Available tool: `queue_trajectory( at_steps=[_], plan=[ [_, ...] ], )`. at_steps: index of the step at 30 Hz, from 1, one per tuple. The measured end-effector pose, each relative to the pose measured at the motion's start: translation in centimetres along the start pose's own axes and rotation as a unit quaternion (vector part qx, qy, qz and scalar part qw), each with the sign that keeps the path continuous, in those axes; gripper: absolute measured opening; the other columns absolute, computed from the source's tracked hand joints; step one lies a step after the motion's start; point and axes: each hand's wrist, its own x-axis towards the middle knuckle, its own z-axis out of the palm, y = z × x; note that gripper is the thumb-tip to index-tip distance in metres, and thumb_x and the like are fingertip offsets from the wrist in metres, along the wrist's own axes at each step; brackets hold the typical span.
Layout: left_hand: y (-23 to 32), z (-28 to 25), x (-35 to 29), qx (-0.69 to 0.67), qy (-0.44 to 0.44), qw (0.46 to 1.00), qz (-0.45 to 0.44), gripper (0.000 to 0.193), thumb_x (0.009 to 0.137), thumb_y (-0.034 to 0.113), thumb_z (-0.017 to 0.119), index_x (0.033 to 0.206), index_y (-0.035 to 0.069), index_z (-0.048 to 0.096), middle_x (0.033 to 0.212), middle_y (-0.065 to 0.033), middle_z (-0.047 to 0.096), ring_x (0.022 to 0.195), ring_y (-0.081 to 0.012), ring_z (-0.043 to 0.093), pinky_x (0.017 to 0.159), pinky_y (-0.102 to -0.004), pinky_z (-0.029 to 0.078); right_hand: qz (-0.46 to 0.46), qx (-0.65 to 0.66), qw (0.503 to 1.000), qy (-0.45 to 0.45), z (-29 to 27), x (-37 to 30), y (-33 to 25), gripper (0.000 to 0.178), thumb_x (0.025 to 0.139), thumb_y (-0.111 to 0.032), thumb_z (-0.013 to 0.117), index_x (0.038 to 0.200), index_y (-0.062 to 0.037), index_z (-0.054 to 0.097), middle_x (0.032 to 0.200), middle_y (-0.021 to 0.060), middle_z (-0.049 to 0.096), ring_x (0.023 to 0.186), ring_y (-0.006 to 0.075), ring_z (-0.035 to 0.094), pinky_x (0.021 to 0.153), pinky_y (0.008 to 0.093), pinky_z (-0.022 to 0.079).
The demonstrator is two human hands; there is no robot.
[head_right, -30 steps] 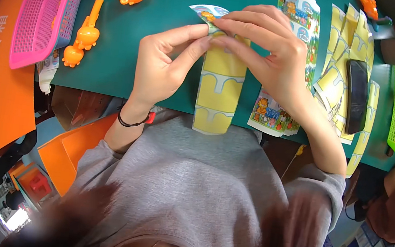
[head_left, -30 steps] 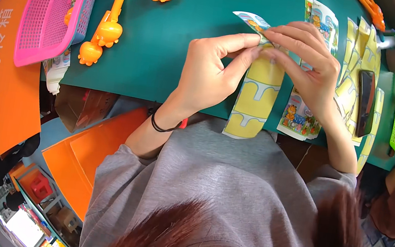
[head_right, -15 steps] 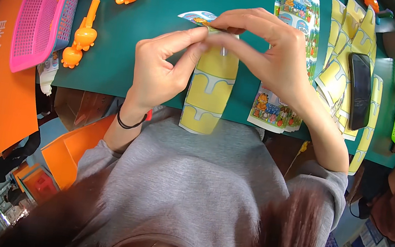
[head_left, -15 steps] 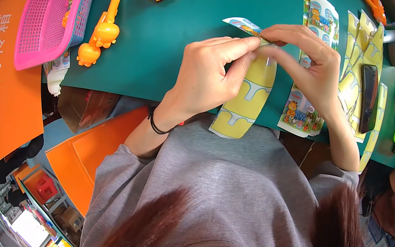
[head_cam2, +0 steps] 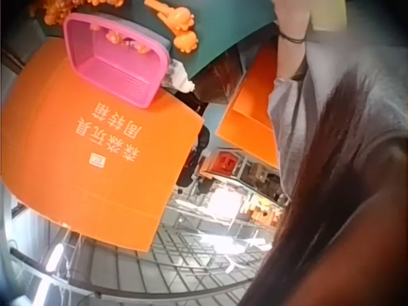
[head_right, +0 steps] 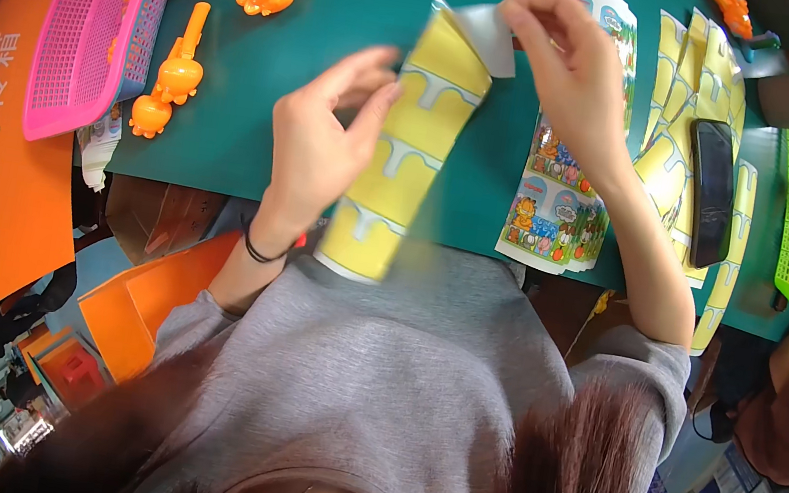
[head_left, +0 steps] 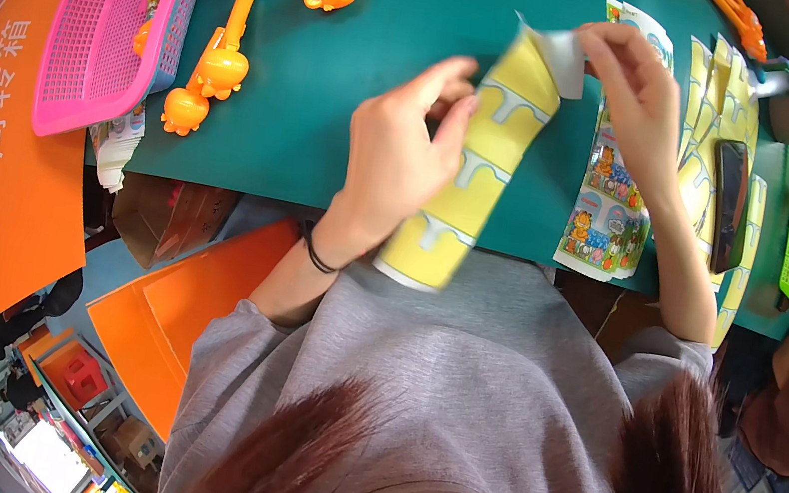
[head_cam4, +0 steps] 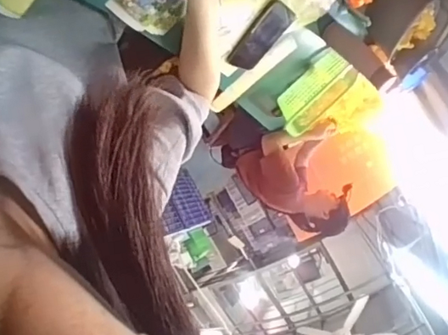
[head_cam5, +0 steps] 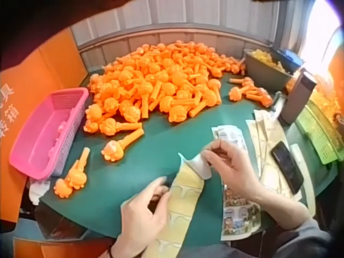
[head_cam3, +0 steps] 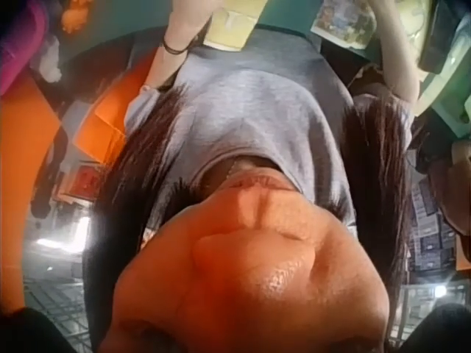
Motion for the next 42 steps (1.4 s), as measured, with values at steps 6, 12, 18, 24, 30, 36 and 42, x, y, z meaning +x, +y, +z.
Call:
queue_trajectory(
  at_steps=[6,12,18,24,30,36,42],
  plan=[
    [0.6,1.8,-0.6,0.219,-0.103,0.921,0.304,0.031,0.079,0.007,0.072,0.108,0.003,0.064,0.11,-0.0093,0.061,0.095,-0.0293,0.06,0.084,-0.038,0.05,-0.017,-0.219,0.975,-0.044,1.9,1.2,-0.3,0.018,0.098,-0.014,0.06,0.107,0.0014,0.063,0.089,0.0038,0.067,0.084,0.0071,0.06,0.074,0.0225,0.049],
    [-0.1,0.4,0.3,0.291,-0.069,0.927,0.224,0.037,0.08,0.017,0.074,0.115,0.005,0.066,0.113,-0.0065,0.059,0.082,-0.0221,0.055,0.079,-0.037,0.046,-0.056,-0.208,0.975,-0.052,-2.0,4.5,-0.2,0.017,0.098,-0.014,0.06,0.108,0.0003,0.064,0.091,0.0002,0.065,0.086,0.0064,0.059,0.078,0.0226,0.048],
    [-0.2,-0.1,1.2,0.292,-0.038,0.93,0.218,0.036,0.083,0.022,0.075,0.115,0.006,0.069,0.108,-0.004,0.063,0.079,-0.0167,0.053,0.076,-0.0311,0.046,-0.278,-0.3,0.899,0.157,-2.1,3.9,-3.8,0.015,0.095,-0.006,0.061,0.109,-0.0004,0.064,0.1,0.0037,0.07,0.091,0.0103,0.063,0.083,0.0267,0.05],
    [1.6,-0.2,0.3,-0.323,-0.005,0.945,-0.047,0.021,0.09,0.012,0.073,0.106,-0.001,0.072,0.092,-0.0065,0.074,0.078,-0.0063,0.064,0.067,-0.0205,0.05,-0.544,-0.469,0.696,-0.009,1.6,-1.7,-3.9,0.022,0.079,-0.007,0.075,0.1,-0.01,0.069,0.103,0.0023,0.073,0.106,0.024,0.063,0.094,0.0405,0.05],
    [0.4,-2.0,0.8,-0.298,0.108,0.948,-0.018,0.014,0.094,0.008,0.067,0.101,-0.004,0.068,0.092,-0.0027,0.068,0.083,-0.005,0.059,0.074,-0.0188,0.046,-0.457,-0.368,0.789,-0.182,0.7,3.0,-3.8,0.039,0.078,-0.017,0.079,0.113,-0.0094,0.065,0.117,0.0068,0.068,0.107,0.0281,0.063,0.091,0.0391,0.051],
    [0.9,-1.8,1.1,-0.292,0.065,0.953,0.049,0.012,0.095,0.006,0.064,0.105,-0.001,0.063,0.096,-0.0014,0.066,0.082,-0.0049,0.055,0.076,-0.0191,0.043,-0.201,-0.578,0.791,-0.033,-8.8,14.7,0.2,0.063,0.08,-0.018,0.077,0.137,-0.011,0.049,0.133,0.0187,0.052,0.133,0.0379,0.037,0.107,0.0465,0.037],
    [0.7,-2.5,1.3,-0.241,0.051,0.961,0.127,0.044,0.086,0.008,0.075,0.123,0.0,0.053,0.118,-0.0078,0.059,0.1,-0.0136,0.056,0.085,-0.0281,0.046,-0.256,-0.573,0.776,-0.059,-8.4,13.2,-0.5,0.054,0.09,-0.021,0.069,0.138,-0.0076,0.049,0.129,0.0169,0.057,0.123,0.0342,0.053,0.102,0.0438,0.046]
  ],
)
